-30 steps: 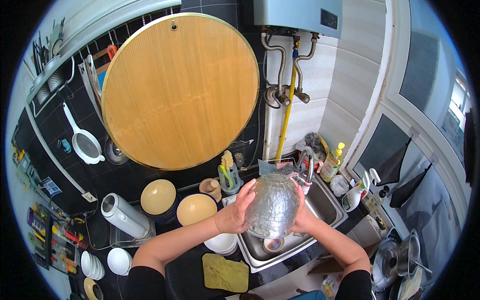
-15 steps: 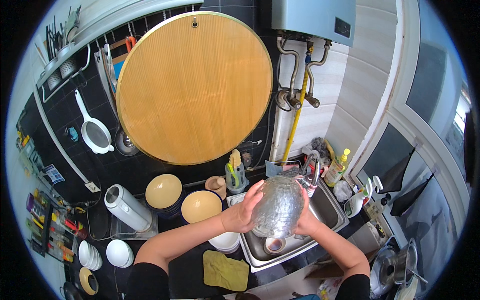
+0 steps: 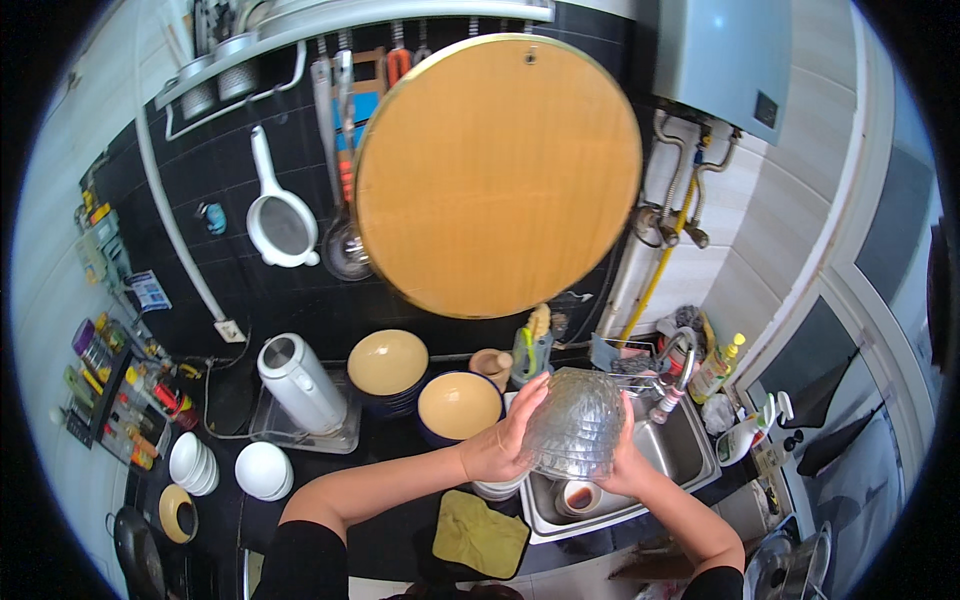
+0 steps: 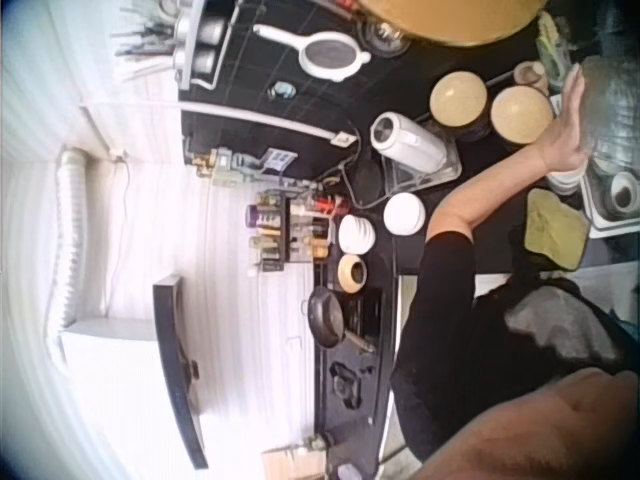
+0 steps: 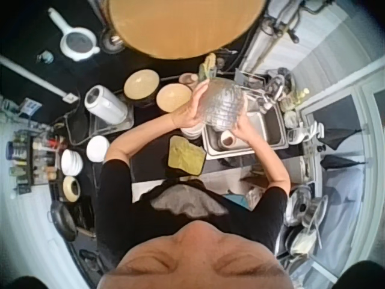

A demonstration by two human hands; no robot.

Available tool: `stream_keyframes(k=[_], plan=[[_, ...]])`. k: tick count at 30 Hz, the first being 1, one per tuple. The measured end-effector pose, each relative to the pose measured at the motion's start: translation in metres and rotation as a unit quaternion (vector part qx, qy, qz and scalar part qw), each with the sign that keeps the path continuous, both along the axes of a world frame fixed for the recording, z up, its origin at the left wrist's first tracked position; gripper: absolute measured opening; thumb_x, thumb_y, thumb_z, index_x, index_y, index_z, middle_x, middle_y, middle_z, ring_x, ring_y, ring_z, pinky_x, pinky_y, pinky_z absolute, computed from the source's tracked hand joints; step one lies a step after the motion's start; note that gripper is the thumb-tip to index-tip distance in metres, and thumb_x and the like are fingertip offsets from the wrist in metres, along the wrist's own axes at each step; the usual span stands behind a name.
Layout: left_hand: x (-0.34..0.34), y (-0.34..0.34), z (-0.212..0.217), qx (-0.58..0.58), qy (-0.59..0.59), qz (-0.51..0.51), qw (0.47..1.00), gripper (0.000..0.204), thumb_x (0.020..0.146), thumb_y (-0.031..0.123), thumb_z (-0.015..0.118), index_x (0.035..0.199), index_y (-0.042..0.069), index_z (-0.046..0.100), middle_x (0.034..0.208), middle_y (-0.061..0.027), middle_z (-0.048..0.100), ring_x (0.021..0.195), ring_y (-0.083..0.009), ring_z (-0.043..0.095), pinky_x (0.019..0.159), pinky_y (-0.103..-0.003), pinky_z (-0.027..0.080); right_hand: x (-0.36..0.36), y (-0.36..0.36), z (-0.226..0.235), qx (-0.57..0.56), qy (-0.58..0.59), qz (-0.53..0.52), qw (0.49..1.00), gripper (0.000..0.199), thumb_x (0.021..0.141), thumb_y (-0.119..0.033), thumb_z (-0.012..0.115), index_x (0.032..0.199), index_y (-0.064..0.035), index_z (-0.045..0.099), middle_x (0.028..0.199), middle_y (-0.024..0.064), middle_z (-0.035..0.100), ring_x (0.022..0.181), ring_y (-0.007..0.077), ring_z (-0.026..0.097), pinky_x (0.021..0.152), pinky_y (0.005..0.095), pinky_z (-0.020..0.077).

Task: The person washes a small bowl in the sink using a sponge and water. They then dry the bowl and other dishes on the counter using a yellow cloth. The person also moves a stack of bowls and a glass on the countertop.

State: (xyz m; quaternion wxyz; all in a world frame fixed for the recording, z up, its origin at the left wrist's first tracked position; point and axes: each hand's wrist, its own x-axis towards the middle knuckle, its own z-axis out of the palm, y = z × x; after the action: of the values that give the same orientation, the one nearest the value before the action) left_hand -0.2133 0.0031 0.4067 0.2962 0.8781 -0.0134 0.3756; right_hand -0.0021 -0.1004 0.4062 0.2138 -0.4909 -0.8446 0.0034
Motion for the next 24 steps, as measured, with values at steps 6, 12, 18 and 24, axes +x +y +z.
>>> stream_keyframes(k=[6, 12, 18, 24], plan=[[-0.098, -0.014, -0.003, -0.076, 0.014, 0.073, 0.994, 0.090, 0.067, -0.001, 0.058, 0.132, 0.002, -0.004, 0.136, -0.0241, 0.002, 0.129, -0.0372, 0.006, 0.104, -0.042, 0.014, -0.092, 0.009, 0.006, -0.137, 0.284, 0.079, 0.946, 0.111, 0.063, -0.005, 0.066, 0.126, -0.0002, -0.025, 0.131, 0.0237, 0.023, 0.123, 0.0321, 0.027, 0.102, 0.0381, 0.0176], [-0.204, -0.044, -0.051, -0.369, 0.044, 0.083, 0.925, 0.088, 0.069, -0.002, 0.056, 0.133, 0.005, -0.004, 0.136, -0.0192, 0.011, 0.128, -0.0284, 0.015, 0.103, -0.038, 0.015, -0.195, 0.003, -0.035, -0.331, 0.409, 0.054, 0.849, 0.103, 0.062, -0.002, 0.061, 0.131, -0.0017, -0.016, 0.137, 0.0214, 0.005, 0.128, 0.0267, 0.010, 0.103, 0.0333, 0.0144], [-0.286, -0.038, -0.165, -0.635, 0.113, 0.095, 0.758, 0.082, 0.063, -0.003, 0.052, 0.132, 0.006, 0.008, 0.126, -0.0145, 0.029, 0.115, -0.0258, 0.036, 0.091, -0.037, 0.036, -0.261, 0.019, -0.182, -0.560, 0.487, -0.035, 0.669, 0.081, 0.065, -0.006, 0.058, 0.131, -0.0019, 0.011, 0.121, 0.0164, 0.039, 0.110, 0.0249, 0.043, 0.090, 0.0321, 0.0369], [-0.301, -0.011, -0.231, -0.775, 0.068, 0.182, 0.601, 0.074, 0.059, -0.002, 0.051, 0.127, 0.006, 0.020, 0.109, -0.0123, 0.041, 0.103, -0.0287, 0.047, 0.074, -0.044, 0.049, -0.287, 0.080, -0.247, -0.664, 0.490, -0.077, 0.559, 0.064, 0.068, -0.008, 0.054, 0.125, -0.0053, 0.026, 0.108, 0.0120, 0.049, 0.092, 0.0226, 0.055, 0.074, 0.0371, 0.0493]])
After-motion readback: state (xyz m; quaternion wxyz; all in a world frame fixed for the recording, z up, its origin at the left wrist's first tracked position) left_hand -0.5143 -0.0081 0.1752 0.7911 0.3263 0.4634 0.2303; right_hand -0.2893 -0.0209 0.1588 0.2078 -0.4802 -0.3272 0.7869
